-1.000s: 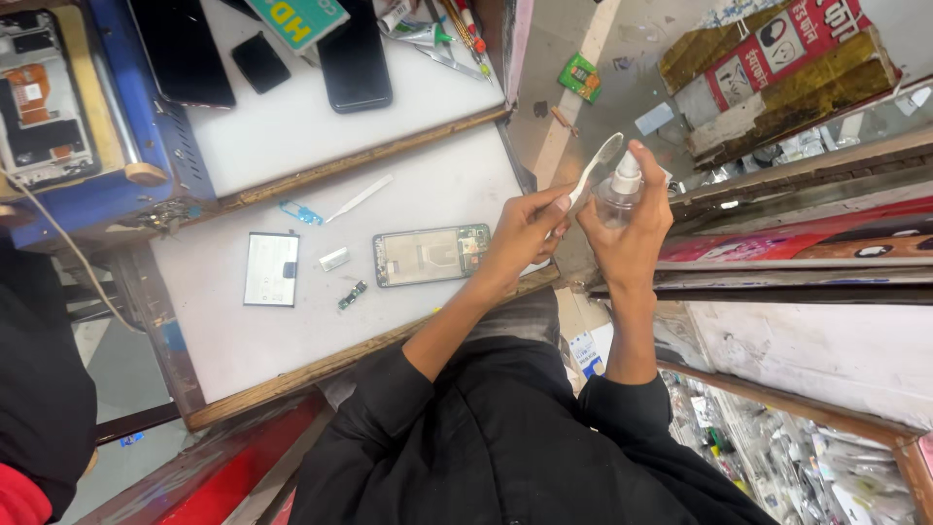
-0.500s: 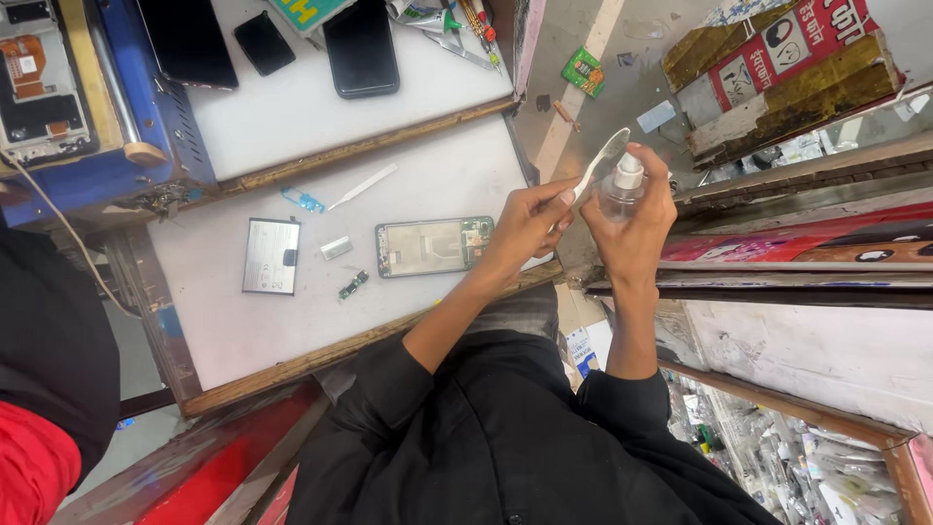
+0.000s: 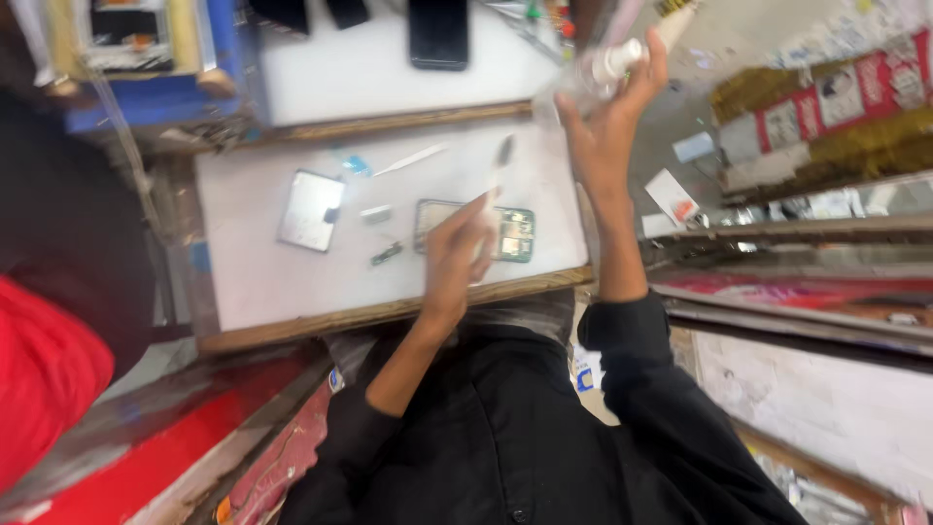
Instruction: The person cleans a small electronic component with a spray and toothbrush, then places it into a disassembled smartphone chassis. The person then picks up a black smartphone and removes its protective plastic wrap.
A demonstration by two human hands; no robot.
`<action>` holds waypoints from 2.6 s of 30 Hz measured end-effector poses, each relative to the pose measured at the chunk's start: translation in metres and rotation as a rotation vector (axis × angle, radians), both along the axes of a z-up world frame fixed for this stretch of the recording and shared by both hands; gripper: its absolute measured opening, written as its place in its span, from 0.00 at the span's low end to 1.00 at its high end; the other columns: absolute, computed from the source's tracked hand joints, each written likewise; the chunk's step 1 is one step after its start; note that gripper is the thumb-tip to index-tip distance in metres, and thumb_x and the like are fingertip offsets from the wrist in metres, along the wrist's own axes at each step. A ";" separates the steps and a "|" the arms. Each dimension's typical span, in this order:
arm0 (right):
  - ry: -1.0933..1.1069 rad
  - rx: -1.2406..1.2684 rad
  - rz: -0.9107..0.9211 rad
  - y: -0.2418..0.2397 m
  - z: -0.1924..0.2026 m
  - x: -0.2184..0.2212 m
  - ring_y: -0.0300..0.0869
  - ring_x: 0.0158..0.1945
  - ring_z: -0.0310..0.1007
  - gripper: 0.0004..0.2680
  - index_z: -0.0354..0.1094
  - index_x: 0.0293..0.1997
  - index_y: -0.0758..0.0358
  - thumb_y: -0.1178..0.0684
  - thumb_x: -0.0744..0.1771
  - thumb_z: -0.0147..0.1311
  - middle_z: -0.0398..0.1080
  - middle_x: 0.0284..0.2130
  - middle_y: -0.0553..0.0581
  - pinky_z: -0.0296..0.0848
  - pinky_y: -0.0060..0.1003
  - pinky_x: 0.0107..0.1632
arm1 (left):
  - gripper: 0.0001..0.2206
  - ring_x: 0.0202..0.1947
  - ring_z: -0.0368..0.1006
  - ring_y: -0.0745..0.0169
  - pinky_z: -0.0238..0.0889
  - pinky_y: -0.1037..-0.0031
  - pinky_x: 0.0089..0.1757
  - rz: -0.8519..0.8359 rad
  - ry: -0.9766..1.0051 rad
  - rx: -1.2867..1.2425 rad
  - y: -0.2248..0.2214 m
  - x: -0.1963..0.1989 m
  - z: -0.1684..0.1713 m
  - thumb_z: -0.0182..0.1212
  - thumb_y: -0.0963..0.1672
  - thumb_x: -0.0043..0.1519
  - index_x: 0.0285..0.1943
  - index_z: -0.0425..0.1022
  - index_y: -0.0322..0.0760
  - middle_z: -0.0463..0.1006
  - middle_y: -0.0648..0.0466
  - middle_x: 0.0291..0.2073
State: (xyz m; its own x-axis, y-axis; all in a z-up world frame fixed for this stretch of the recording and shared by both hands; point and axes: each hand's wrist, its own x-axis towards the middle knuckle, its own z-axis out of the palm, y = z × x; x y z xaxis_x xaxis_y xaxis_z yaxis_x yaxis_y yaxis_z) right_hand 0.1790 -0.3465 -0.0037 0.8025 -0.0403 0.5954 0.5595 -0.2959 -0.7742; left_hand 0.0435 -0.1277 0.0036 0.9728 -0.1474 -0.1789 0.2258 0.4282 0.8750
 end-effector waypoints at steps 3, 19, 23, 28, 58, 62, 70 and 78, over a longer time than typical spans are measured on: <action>-0.002 0.038 0.109 0.029 -0.020 0.052 0.46 0.70 0.59 0.37 0.32 0.78 0.55 0.61 0.70 0.71 0.52 0.69 0.57 0.61 0.39 0.74 | 0.22 0.20 0.57 0.79 0.50 0.83 0.22 0.257 0.055 0.050 0.044 -0.030 -0.007 0.56 0.45 0.68 0.70 0.70 0.29 0.68 0.63 0.24; 0.065 -0.238 0.012 0.029 0.003 0.024 0.51 0.74 0.61 0.34 0.44 0.77 0.59 0.72 0.67 0.68 0.55 0.70 0.61 0.67 0.43 0.75 | 0.22 0.39 0.72 0.41 0.64 0.54 0.40 1.041 0.335 1.717 0.180 -0.190 -0.056 0.50 0.38 0.64 0.68 0.70 0.18 0.68 0.38 0.44; 0.043 -0.240 -0.242 0.050 0.014 -0.028 0.42 0.62 0.69 0.26 0.55 0.75 0.57 0.70 0.69 0.63 0.63 0.60 0.58 0.78 0.36 0.57 | 0.13 0.42 0.73 0.39 0.65 0.53 0.43 1.204 0.498 1.583 0.178 -0.198 -0.067 0.51 0.38 0.67 0.57 0.72 0.17 0.69 0.38 0.45; 0.200 -0.523 0.212 0.111 0.021 -0.072 0.46 0.47 0.73 0.09 0.75 0.48 0.63 0.65 0.64 0.63 0.74 0.43 0.55 0.71 0.41 0.49 | 0.11 0.44 0.73 0.35 0.65 0.52 0.46 0.780 0.586 1.765 0.185 -0.201 -0.085 0.53 0.40 0.57 0.44 0.76 0.25 0.73 0.37 0.45; 0.269 0.427 0.183 0.140 0.073 -0.125 0.42 0.42 0.78 0.05 0.71 0.45 0.74 0.73 0.68 0.54 0.75 0.43 0.64 0.82 0.35 0.45 | 0.18 0.35 0.64 0.71 0.60 0.80 0.38 0.359 -0.363 0.439 0.063 -0.069 0.071 0.55 0.38 0.70 0.70 0.70 0.29 0.72 0.53 0.36; 0.180 0.493 0.126 0.142 0.067 -0.126 0.45 0.42 0.80 0.06 0.69 0.45 0.77 0.75 0.67 0.53 0.75 0.41 0.66 0.82 0.37 0.48 | 0.17 0.28 0.62 0.65 0.57 0.76 0.34 0.397 -0.419 0.639 0.055 -0.069 0.078 0.56 0.37 0.69 0.68 0.73 0.29 0.70 0.50 0.31; 0.037 0.522 0.041 0.145 0.056 -0.123 0.42 0.40 0.78 0.08 0.71 0.42 0.73 0.76 0.66 0.51 0.75 0.40 0.64 0.79 0.32 0.45 | 0.24 0.31 0.73 0.58 0.68 0.70 0.35 0.471 -0.645 0.860 0.052 -0.070 0.083 0.58 0.32 0.60 0.67 0.72 0.31 0.76 0.47 0.38; 0.020 0.404 -0.049 0.149 0.064 -0.126 0.38 0.38 0.76 0.07 0.73 0.40 0.72 0.74 0.65 0.52 0.75 0.39 0.62 0.73 0.25 0.39 | 0.25 0.31 0.73 0.57 0.67 0.70 0.34 0.462 -0.660 0.887 0.053 -0.067 0.083 0.59 0.32 0.57 0.67 0.73 0.32 0.76 0.47 0.39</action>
